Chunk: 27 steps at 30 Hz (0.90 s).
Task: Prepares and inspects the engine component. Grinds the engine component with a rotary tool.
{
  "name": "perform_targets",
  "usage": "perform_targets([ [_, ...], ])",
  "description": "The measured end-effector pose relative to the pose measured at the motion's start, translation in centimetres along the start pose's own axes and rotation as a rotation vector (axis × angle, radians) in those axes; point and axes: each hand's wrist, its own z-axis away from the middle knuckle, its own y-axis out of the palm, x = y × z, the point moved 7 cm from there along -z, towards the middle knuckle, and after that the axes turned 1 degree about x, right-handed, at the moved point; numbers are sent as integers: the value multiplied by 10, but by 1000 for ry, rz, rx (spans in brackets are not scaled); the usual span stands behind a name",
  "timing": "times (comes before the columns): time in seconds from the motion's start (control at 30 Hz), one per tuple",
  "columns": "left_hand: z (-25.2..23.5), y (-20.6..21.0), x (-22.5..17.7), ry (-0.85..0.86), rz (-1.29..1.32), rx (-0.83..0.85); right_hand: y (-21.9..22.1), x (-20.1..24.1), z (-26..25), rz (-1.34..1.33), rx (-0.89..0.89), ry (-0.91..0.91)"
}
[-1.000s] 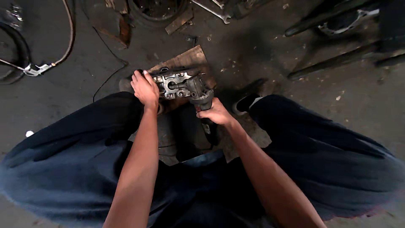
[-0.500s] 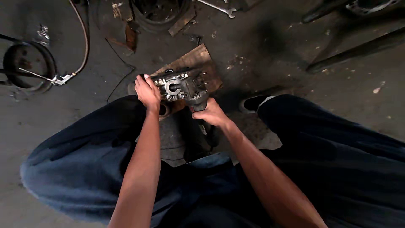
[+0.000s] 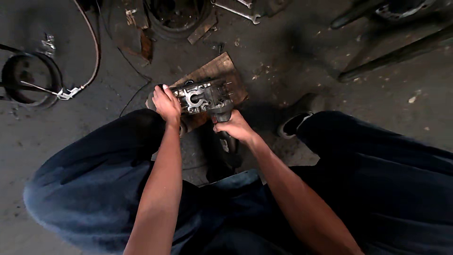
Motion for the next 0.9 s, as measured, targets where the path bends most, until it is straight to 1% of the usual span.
perform_targets([
  [0.17, -3, -4, -5, -3, 16, 36, -5, -5, 4, -3, -22, 31],
  [0.3, 0, -3, -4, 10, 9, 24, -5, -2, 8, 24, -3, 6],
  [0.5, 8, -3, 2, 6, 8, 17, -5, 7, 11, 99, 18, 41],
  [0.7, 5, -2, 2, 7, 22, 14, -14, 10, 13, 140, 8, 21],
  [0.9, 3, -2, -1, 14, 20, 14, -11, 6, 3, 173, 19, -13],
])
